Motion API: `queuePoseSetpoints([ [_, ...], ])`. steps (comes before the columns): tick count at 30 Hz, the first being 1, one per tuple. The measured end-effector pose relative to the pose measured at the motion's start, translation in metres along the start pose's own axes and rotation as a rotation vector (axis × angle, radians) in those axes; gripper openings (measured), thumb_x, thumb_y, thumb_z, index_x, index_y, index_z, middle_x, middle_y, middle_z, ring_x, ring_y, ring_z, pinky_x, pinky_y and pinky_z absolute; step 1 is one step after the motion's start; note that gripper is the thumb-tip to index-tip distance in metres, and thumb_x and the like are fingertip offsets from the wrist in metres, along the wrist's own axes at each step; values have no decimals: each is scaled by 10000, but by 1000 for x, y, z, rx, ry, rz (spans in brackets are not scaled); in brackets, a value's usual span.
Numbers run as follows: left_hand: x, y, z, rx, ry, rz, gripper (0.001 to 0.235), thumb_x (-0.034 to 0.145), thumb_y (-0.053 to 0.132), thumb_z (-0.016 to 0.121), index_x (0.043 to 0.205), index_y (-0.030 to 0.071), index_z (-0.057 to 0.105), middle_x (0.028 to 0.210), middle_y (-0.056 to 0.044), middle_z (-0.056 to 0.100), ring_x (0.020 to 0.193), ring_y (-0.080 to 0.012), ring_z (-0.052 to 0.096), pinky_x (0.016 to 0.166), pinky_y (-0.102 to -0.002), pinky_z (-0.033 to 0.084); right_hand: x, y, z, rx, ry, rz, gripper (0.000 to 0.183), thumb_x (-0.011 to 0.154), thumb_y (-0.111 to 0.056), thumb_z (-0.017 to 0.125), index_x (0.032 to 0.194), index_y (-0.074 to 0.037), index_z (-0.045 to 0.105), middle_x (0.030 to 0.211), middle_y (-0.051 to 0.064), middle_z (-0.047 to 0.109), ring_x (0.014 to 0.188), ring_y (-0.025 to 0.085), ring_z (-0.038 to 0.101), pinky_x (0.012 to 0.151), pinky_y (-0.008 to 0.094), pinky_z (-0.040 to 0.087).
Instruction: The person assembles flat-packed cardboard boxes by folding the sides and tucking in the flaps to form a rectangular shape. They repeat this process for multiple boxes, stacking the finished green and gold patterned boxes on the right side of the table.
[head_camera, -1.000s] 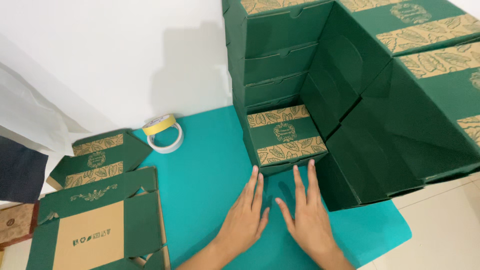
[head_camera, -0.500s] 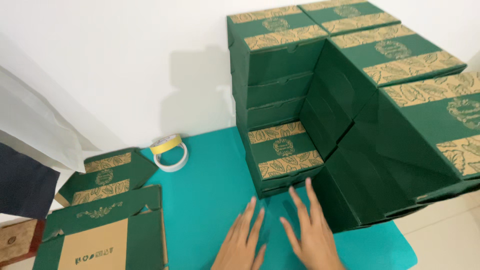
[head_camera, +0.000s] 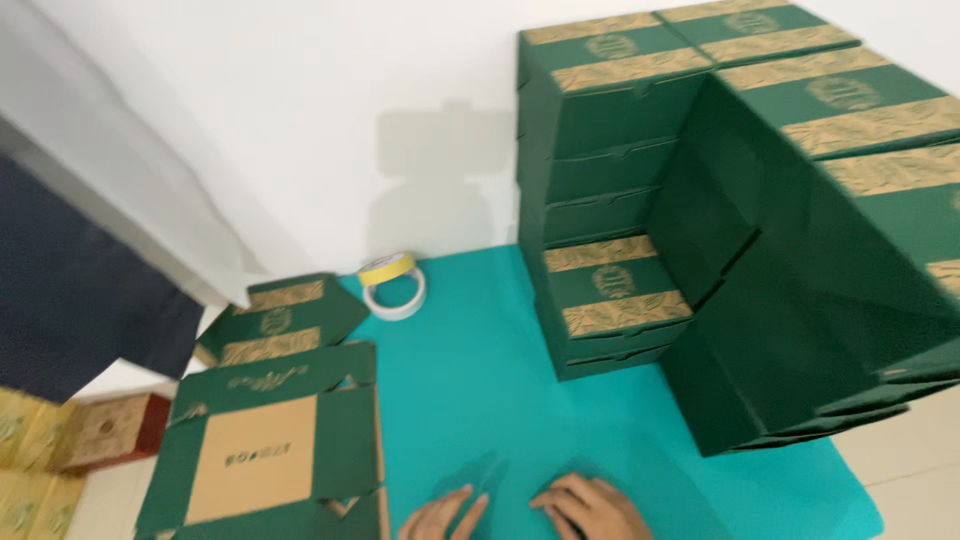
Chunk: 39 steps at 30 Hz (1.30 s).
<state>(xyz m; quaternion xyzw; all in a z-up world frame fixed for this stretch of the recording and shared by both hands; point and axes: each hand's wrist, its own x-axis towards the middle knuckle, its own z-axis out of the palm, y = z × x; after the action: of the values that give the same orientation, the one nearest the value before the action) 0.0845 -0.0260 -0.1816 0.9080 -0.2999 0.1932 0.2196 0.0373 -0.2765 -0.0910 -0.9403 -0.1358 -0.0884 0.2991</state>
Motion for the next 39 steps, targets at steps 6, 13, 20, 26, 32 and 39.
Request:
queuePoseSetpoints([
  [6, 34, 53, -72, -124, -23, 75, 370, 997, 99, 398, 1284, 189, 614, 1302, -58, 577, 1046, -235, 613, 808, -454, 512, 4, -16, -25, 26, -86, -73, 223, 983, -225, 529, 1141, -183, 680, 1042, 23, 621, 907, 198, 641, 721, 370, 493],
  [13, 46, 58, -91, -193, -41, 126, 389, 955, 45, 394, 1280, 95, 601, 1311, -151, 546, 902, -331, 578, 792, -458, 444, 0, -11, -18, -2, -55, -23, 225, 969, -239, 532, 1121, -212, 695, 1046, -3, 631, 872, 199, 653, 735, 370, 506],
  [20, 45, 56, -111, -230, -84, 115, 318, 1009, 88, 419, 1287, 95, 573, 1293, -143, 553, 1044, -332, 566, 869, -484, 422, -4, -6, -15, -52, -67, -32, 275, 968, -271, 511, 1175, -253, 690, 1059, -19, 635, 940, 179, 651, 754, 363, 503],
  [26, 49, 24, -161, -148, -75, 75, 232, 973, 115, 527, 1194, 85, 592, 1189, -103, 587, 1098, -296, 545, 941, -444, 397, -8, 12, -12, -136, -114, 10, 291, 941, -287, 534, 1175, -296, 706, 1076, -20, 648, 965, 155, 664, 845, 341, 527],
  [32, 31, -18, -212, -31, -83, -118, 396, 985, 365, 557, 1300, 125, 570, 1280, -81, 598, 1193, -268, 547, 1007, -424, 378, -11, -1, -19, -267, -138, 114, 275, 925, -256, 594, 1165, -279, 727, 1106, -2, 677, 1007, 145, 659, 888, 322, 538],
  [39, 15, -66, -244, -261, -252, -255, 683, 846, 510, 695, 1433, 268, 445, 1547, -126, 327, 1406, -387, 378, 1059, -545, 353, -11, -15, -27, -370, -156, 144, 258, 968, -236, 617, 1206, -232, 719, 1154, 47, 649, 920, 151, 640, 825, 301, 534],
])
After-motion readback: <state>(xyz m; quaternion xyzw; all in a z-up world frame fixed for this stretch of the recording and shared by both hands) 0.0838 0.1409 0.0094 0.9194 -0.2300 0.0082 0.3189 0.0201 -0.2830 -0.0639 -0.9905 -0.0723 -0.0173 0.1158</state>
